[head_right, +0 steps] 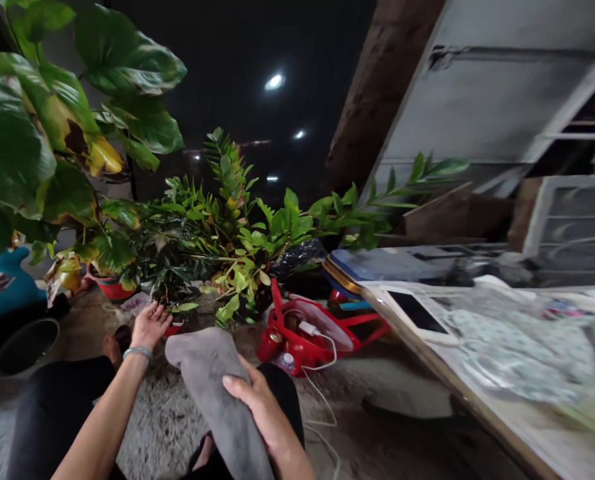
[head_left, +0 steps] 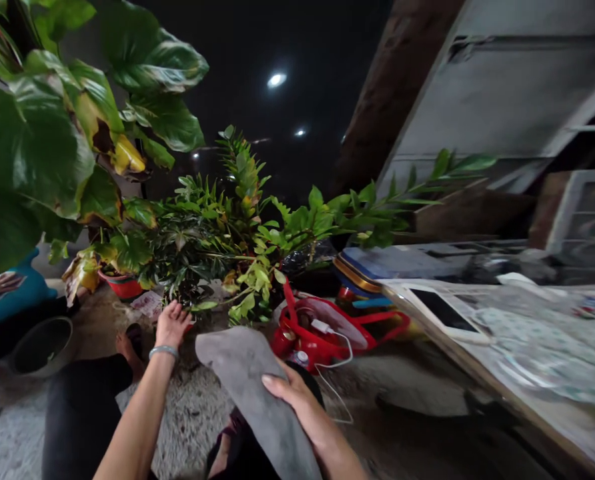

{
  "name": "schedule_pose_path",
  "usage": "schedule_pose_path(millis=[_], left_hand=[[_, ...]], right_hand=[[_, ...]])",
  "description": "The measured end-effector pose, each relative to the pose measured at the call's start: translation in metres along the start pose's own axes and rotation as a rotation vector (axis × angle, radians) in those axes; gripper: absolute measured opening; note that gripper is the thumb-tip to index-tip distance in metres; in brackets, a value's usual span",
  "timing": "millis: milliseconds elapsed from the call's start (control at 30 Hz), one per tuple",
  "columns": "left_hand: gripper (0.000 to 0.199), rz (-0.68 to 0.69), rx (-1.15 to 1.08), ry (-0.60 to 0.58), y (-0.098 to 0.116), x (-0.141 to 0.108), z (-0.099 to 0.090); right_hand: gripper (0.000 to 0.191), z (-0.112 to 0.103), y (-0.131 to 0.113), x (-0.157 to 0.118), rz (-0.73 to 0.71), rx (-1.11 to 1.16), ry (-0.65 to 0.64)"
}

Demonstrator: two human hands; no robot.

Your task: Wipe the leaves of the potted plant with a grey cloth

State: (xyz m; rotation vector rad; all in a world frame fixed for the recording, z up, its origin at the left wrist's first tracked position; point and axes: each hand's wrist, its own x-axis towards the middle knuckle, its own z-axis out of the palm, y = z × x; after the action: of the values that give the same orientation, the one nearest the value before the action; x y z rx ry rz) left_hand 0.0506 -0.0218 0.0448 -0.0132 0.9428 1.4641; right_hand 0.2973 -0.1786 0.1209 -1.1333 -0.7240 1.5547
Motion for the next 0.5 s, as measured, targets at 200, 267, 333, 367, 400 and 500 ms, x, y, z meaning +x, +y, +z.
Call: schedule_pose_path(millis=[200, 267, 333, 367, 400, 500], left_hand=[[0.006, 0.151, 0.007, -0.305, 0.045, 0.007, 0.013], [0.011, 0.134, 0.115, -0.396, 0.049, 0.008, 0.014], [0.014, 0.123, 0.238, -0.452, 0.052, 0.011, 0.007], [0.016, 0.121, 0.298, -0.461, 0.054, 0.015, 0.002], [0.020, 0.120, 0.349, -0.459, 0.057, 0.019, -0.004], [0.028, 0.100, 0.415, -0.451, 0.062, 0.034, -0.021]], right_hand=[[0.061, 0.044, -0.070, 0.053, -0.347, 0.152, 0.205], [0.048, 0.075, -0.071, 0.079, -0.268, 0.167, 0.146], [0.034, 0.099, -0.052, 0.094, -0.038, 0.126, 0.023], [0.033, 0.106, -0.037, 0.095, 0.073, 0.093, -0.041], [0.034, 0.109, -0.021, 0.093, 0.154, 0.058, -0.096], [0.033, 0.105, 0.010, 0.073, 0.200, 0.016, -0.131]])
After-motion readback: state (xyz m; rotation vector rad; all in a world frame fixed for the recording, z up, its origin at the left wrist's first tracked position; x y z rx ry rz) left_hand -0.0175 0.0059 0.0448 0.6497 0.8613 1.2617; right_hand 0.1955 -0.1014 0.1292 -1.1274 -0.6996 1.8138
